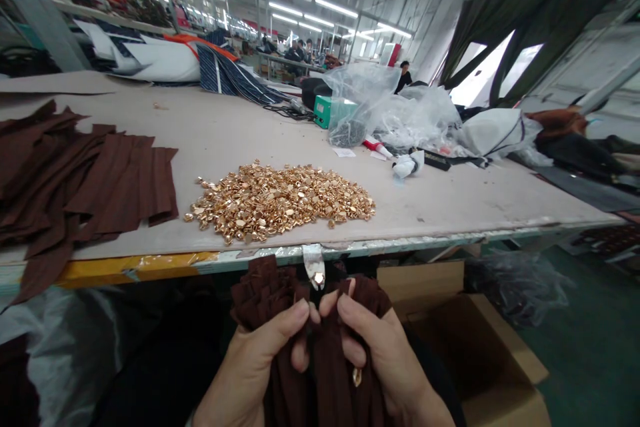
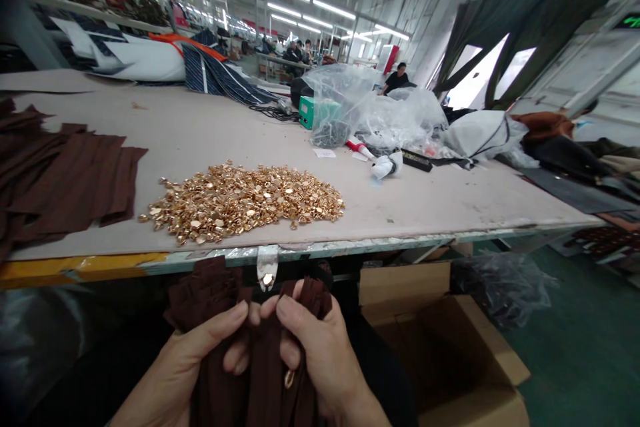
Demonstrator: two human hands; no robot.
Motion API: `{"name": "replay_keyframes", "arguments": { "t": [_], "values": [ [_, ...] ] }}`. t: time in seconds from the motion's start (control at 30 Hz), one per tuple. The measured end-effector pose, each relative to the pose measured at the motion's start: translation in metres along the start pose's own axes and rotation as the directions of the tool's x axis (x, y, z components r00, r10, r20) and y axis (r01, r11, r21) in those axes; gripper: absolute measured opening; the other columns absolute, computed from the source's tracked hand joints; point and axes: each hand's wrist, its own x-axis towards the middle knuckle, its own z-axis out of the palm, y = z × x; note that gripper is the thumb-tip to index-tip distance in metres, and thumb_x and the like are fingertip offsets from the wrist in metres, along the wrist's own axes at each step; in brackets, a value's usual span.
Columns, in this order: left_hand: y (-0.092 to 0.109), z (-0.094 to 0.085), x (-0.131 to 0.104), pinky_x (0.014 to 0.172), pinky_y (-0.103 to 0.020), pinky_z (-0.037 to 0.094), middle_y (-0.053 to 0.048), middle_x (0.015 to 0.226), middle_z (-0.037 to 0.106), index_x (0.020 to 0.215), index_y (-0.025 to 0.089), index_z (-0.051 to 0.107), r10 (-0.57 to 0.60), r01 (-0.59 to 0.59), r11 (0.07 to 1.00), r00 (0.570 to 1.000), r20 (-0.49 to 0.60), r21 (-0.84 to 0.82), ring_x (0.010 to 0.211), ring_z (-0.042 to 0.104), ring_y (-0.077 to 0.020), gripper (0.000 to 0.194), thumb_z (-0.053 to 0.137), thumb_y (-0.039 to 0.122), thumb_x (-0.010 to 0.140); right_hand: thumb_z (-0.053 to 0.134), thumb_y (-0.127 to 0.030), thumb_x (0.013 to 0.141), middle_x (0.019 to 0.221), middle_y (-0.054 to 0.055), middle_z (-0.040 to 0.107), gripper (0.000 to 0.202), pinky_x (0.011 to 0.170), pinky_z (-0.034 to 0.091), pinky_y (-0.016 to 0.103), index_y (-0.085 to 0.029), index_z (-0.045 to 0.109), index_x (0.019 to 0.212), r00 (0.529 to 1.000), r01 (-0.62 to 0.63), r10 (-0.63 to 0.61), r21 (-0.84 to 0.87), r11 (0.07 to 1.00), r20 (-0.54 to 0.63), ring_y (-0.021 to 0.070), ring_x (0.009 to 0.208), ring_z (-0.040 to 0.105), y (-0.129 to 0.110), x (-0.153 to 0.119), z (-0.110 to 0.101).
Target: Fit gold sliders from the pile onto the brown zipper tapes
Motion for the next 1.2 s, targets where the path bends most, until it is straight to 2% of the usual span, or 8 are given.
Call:
{"name": "replay_keyframes", "arguments": {
  "t": [0.07,0.2,0.4,0.6,0.73,0.87,1.0,1.2],
  "values": [
    [0.004,-0.001,0.004,0.047,-0.024,0.042,0.002,0.041,0.051,0.059,0.015,0.066,0.022,-0.021,0.999,1.0,-0.012,0.044,0.042,0.048,-0.0112,0.021,0.072,0.032,0.069,0.068,-0.045,0.075,0.049,-0.006,0.05,0.032,0.036,0.019,0.017,-0.014,0.059,0.071,0.999,-0.035,0.038,0.102,0.994,-0.032,0.0027,0.035,0.028,0.0,0.005,-0.001],
    [0.011,0.0,0.013,0.045,-0.022,0.038,0.002,0.039,0.05,0.052,0.015,0.062,-0.002,0.004,0.996,1.0,-0.014,0.087,0.039,0.044,-0.0093,0.024,0.072,0.031,0.067,0.072,-0.035,0.068,0.057,-0.004,0.055,0.029,0.034,0.019,0.015,-0.016,0.05,0.064,0.996,-0.059,0.072,0.211,0.976,-0.057,0.0018,0.035,0.03,0.0,0.013,0.0],
    [0.013,0.002,0.016,0.044,-0.02,0.036,0.002,0.041,0.05,0.054,0.012,0.064,-0.007,0.006,0.99,1.0,0.0,0.143,0.039,0.043,-0.0079,0.023,0.072,0.03,0.066,0.069,-0.032,0.069,0.047,-0.006,0.048,0.028,0.034,0.022,0.016,-0.017,0.049,0.057,0.995,-0.101,0.103,0.209,0.973,-0.002,0.0037,0.035,0.031,0.005,0.018,0.0],
    [0.013,0.003,0.018,0.042,-0.018,0.035,0.002,0.045,0.054,0.055,0.012,0.065,0.082,-0.075,0.974,0.996,-0.025,0.214,0.039,0.041,-0.0054,0.021,0.074,0.029,0.063,0.067,-0.03,0.069,0.055,-0.001,0.056,0.025,0.035,0.022,0.015,-0.015,0.051,0.057,0.995,-0.101,0.097,0.241,0.965,0.027,0.0048,0.039,0.038,0.005,0.021,0.002],
    [0.014,0.005,0.021,0.042,-0.018,0.036,-0.001,0.054,0.062,0.058,0.012,0.067,0.118,-0.107,0.964,0.993,-0.031,0.244,0.043,0.046,-0.0066,0.018,0.075,0.028,0.062,0.063,-0.027,0.072,0.055,0.001,0.057,0.023,0.037,0.027,0.015,-0.015,0.052,0.057,0.991,-0.12,0.1,0.268,0.956,0.087,0.0061,0.039,0.045,-0.002,0.019,0.008],
    [0.012,0.005,0.023,0.043,-0.02,0.04,-0.003,0.056,0.064,0.06,0.012,0.068,0.108,-0.095,0.963,0.993,-0.037,0.252,0.045,0.05,-0.0087,0.02,0.075,0.029,0.062,0.062,-0.026,0.073,0.054,0.001,0.058,0.022,0.035,0.025,0.015,-0.014,0.053,0.057,0.995,-0.088,0.072,0.295,0.952,0.066,0.0063,0.037,0.046,0.0,0.021,0.01],
    [0.01,0.004,0.024,0.045,-0.025,0.046,-0.002,0.054,0.063,0.059,0.013,0.068,0.099,-0.086,0.97,0.994,-0.048,0.225,0.046,0.055,-0.0127,0.019,0.076,0.03,0.062,0.061,-0.024,0.074,0.04,-0.003,0.047,0.021,0.035,0.026,0.015,-0.015,0.055,0.056,0.996,-0.076,0.058,0.317,0.945,0.067,0.0082,0.036,0.046,0.004,0.023,0.01],
    [0.012,0.003,0.023,0.043,-0.021,0.043,-0.003,0.054,0.064,0.056,0.012,0.067,0.087,-0.071,0.968,0.994,-0.058,0.241,0.045,0.053,-0.0109,0.02,0.076,0.029,0.06,0.061,-0.024,0.074,0.047,-0.001,0.054,0.02,0.036,0.028,0.016,-0.014,0.054,0.057,0.996,-0.073,0.05,0.327,0.942,0.08,0.0077,0.037,0.047,0.004,0.023,0.01]
  ]
}}
